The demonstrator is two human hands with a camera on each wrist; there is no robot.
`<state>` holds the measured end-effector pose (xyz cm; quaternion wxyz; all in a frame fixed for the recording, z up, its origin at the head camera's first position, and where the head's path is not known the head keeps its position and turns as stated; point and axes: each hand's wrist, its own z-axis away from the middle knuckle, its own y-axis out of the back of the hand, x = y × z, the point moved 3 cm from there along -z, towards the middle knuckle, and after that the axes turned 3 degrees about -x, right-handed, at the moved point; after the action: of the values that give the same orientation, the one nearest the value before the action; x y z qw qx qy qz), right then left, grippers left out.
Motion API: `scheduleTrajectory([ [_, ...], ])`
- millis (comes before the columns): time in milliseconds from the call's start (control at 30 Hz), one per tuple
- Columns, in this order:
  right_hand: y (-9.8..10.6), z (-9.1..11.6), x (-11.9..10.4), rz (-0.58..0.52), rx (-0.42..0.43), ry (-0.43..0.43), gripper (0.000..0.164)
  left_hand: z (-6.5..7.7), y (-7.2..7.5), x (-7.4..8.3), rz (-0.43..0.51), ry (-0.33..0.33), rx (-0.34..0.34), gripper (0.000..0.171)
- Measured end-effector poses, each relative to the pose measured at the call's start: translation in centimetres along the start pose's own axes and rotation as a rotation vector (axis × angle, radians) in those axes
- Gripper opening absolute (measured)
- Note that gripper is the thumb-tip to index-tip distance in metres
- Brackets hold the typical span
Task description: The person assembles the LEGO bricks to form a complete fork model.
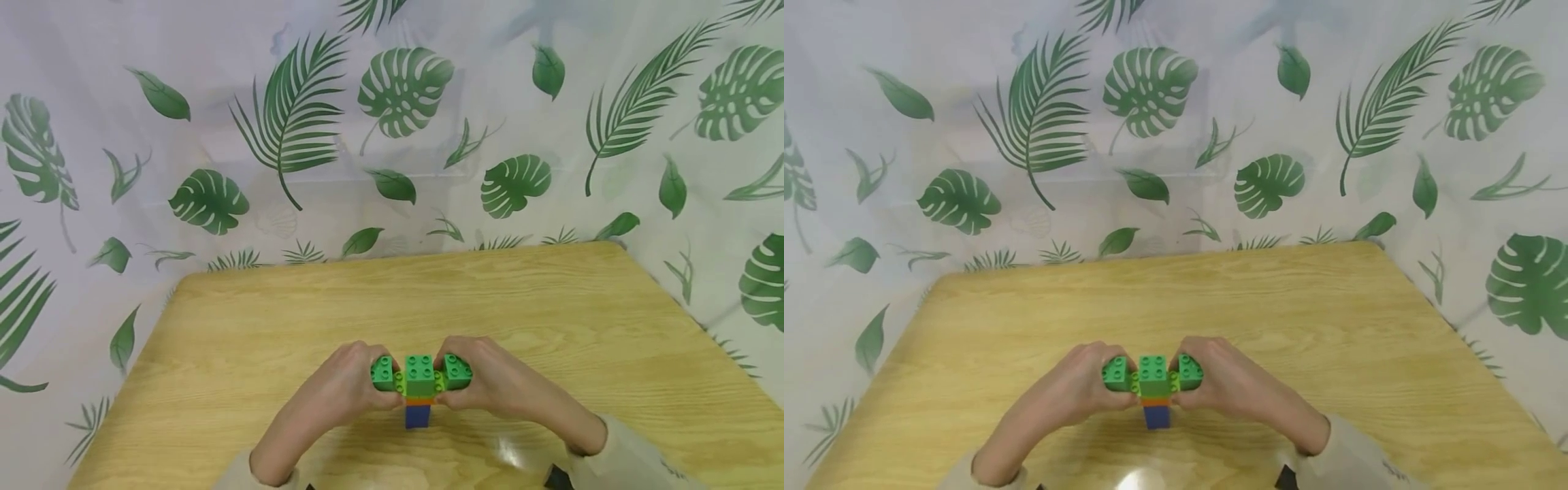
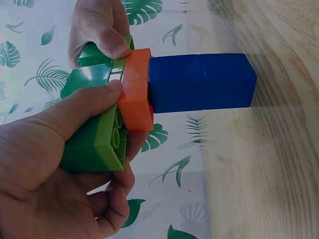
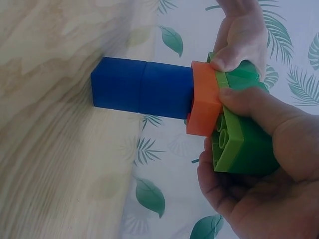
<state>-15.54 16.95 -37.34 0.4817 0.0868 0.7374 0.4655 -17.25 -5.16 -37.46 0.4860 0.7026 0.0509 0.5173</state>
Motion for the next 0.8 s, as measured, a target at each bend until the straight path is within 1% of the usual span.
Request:
scheduleTrajectory([
  [267, 0.2, 0.3, -0.1, -0.009, 0.000, -0.018, 0.032, -0.1, -0.2, -0.1, -0.028, 0.004, 0.002, 0.030],
  [400, 0.3, 0.2, -0.2, -0.013, 0.004, -0.018, 0.032, 0.1, -0.1, -0.2, -0.051, -0.001, 0.019, 0.042],
  [433, 0.3, 0.2, -0.2, -0.010, 0.003, -0.017, 0.032, 0.3, 0.0, -0.2, -0.048, -0.001, 0.020, 0.047],
  [500, 0.2, 0.1, -0.2, -0.004, 0.000, -0.018, 0.032, 0.6, 0.1, -0.3, -0.014, 0.006, 0.012, 0.056],
  [600, 0.1, 0.2, -0.2, 0.000, -0.001, -0.020, 0.032, 1.3, 0.7, -0.5, 0.063, 0.014, 0.017, 0.063],
  [667, 0.1, 0.2, -0.2, -0.002, 0.001, -0.021, 0.032, 1.8, 1.4, -0.6, 0.100, 0.007, 0.033, 0.062],
  [800, 0.1, 0.2, -0.2, -0.013, 0.001, -0.021, 0.032, 2.8, 2.7, -0.7, 0.077, -0.044, 0.079, 0.052],
])
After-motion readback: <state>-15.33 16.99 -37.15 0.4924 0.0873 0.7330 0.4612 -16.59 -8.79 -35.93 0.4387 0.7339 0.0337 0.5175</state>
